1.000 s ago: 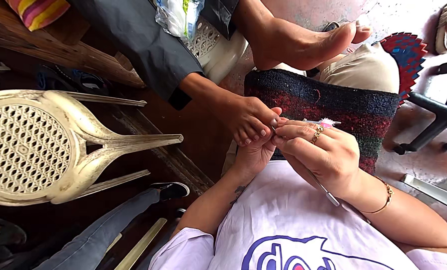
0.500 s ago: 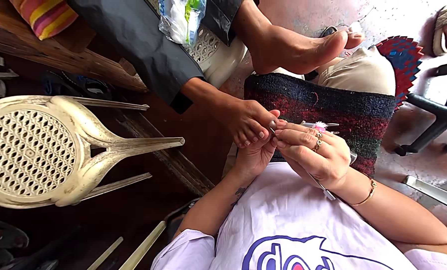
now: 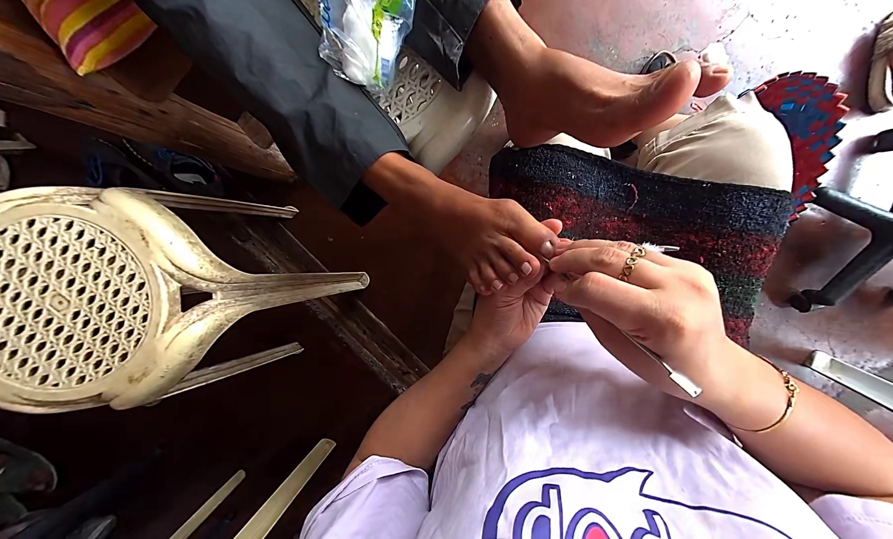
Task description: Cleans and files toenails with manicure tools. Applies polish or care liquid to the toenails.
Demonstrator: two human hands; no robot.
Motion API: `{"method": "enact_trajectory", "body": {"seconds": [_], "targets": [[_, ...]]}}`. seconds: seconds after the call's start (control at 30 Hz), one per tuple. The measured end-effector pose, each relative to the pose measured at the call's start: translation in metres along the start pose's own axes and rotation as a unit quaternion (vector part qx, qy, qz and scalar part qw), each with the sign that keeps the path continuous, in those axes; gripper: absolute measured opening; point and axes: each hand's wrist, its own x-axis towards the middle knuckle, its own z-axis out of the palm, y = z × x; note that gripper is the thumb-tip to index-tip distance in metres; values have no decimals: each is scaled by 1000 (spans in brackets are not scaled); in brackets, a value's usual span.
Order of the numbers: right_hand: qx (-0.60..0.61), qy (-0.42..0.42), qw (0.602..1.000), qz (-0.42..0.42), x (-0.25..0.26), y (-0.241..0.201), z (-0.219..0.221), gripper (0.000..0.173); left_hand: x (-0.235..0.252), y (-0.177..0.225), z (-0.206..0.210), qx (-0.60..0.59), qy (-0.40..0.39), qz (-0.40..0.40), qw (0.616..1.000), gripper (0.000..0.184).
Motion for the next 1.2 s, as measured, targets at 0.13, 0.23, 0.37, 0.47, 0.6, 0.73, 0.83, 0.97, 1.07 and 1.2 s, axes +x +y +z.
{"method": "enact_trajectory", "body": {"seconds": [0.13,0.23,0.37,0.47,0.6,0.73,0.83,0.97,1.07,1.2], "targets": [[11,-5,1000,-24,4,7,-2,17,1,0,-1,-18,-19,-3,1000,28],[23,3,998,-66,-1,18,0,17,1,1,-2,-20,-21,-4,1000,27],[43,29,992,-117,-7,31,5,14,2,1,-3,-40,-36,-11,998,30],[30,41,988,-143,-10,36,8,13,1,1,-2,-38,-41,-9,998,29],[-1,50,984,-171,-14,38,11,13,1,1,-3,-35,-39,-9,999,29],[-64,53,973,-217,-18,39,15,10,0,1,-5,-35,-40,-10,999,31],[-61,56,974,-209,-19,35,14,7,1,1,-4,-37,-36,-9,999,31],[14,31,991,-127,-12,24,6,12,0,1,-2,-45,-32,-11,998,29],[16,0,998,-67,-4,14,-1,15,1,1,-2,-29,-25,-10,999,28],[25,-21,999,-31,6,9,-5,16,1,0,0,-18,-15,-1,1000,27]]}}
